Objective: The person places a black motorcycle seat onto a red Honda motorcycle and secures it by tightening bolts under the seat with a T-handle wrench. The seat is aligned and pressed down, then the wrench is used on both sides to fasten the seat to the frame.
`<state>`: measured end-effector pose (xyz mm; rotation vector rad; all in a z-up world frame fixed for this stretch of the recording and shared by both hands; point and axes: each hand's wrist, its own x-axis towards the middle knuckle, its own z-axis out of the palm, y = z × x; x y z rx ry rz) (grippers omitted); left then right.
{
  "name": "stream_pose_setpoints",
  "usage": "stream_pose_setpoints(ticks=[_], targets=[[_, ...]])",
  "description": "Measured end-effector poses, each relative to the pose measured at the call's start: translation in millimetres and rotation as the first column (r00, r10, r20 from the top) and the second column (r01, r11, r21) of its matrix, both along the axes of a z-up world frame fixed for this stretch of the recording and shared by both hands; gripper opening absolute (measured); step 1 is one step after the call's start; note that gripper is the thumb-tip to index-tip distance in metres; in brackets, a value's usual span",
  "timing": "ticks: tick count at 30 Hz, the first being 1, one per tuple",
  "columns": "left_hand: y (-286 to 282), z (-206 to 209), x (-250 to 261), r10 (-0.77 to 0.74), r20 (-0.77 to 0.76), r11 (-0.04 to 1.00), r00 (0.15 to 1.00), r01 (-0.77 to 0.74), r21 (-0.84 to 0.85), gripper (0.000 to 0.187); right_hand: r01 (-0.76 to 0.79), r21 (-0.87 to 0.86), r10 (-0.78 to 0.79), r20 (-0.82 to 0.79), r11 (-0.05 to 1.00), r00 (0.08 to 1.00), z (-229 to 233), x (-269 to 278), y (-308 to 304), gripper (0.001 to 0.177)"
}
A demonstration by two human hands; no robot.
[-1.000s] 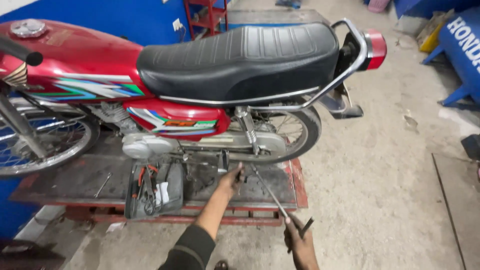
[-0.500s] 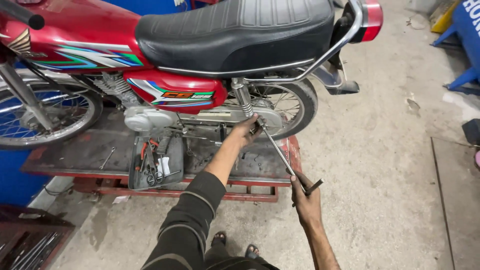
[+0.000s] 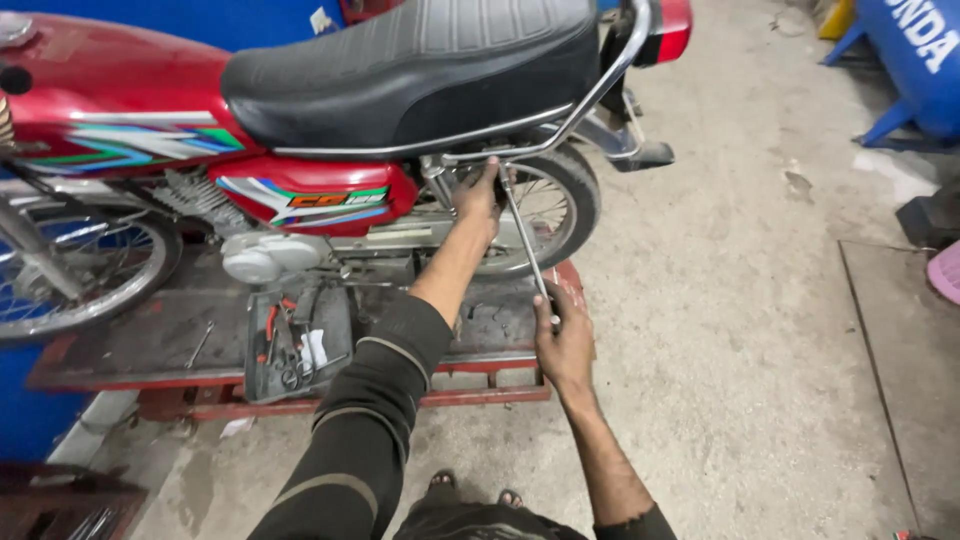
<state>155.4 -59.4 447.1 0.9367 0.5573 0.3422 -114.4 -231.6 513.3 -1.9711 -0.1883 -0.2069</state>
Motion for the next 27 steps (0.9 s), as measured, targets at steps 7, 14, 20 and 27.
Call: stream_pose_setpoints(ticks=[7,14,20,27], targets=[[0.2,48.7,-53.4,-0.133,0.105,0.987,0.986,0.122,0.102,0.043,0.020,-0.093,-0.017,0.033,0.995,0.999,-3.8,33.8,9.2,0.030],[3.0,62.0,-64.3,-0.231,0.053,0.938,0.971,0.208,0.278,0.061,-0.004,-0.122,-0.003,-0.059,0.993,0.998,6.2,49.2,13.2,0.032],[8.3,71.4,-61.9,-0.231,0.047,0.927,0.972,0.205,0.314,0.065,-0.015,-0.155,0.008,-0.043,0.988,0.999,12.8,64.2,19.7,0.031],[21.8,36.9,-8.7,-0.156,-0.079,0.908,0.985,0.174,0.381,0.079,-0.015,-0.214,-0.001,-0.073,0.977,0.997,31.3,73.2,32.0,0.030]])
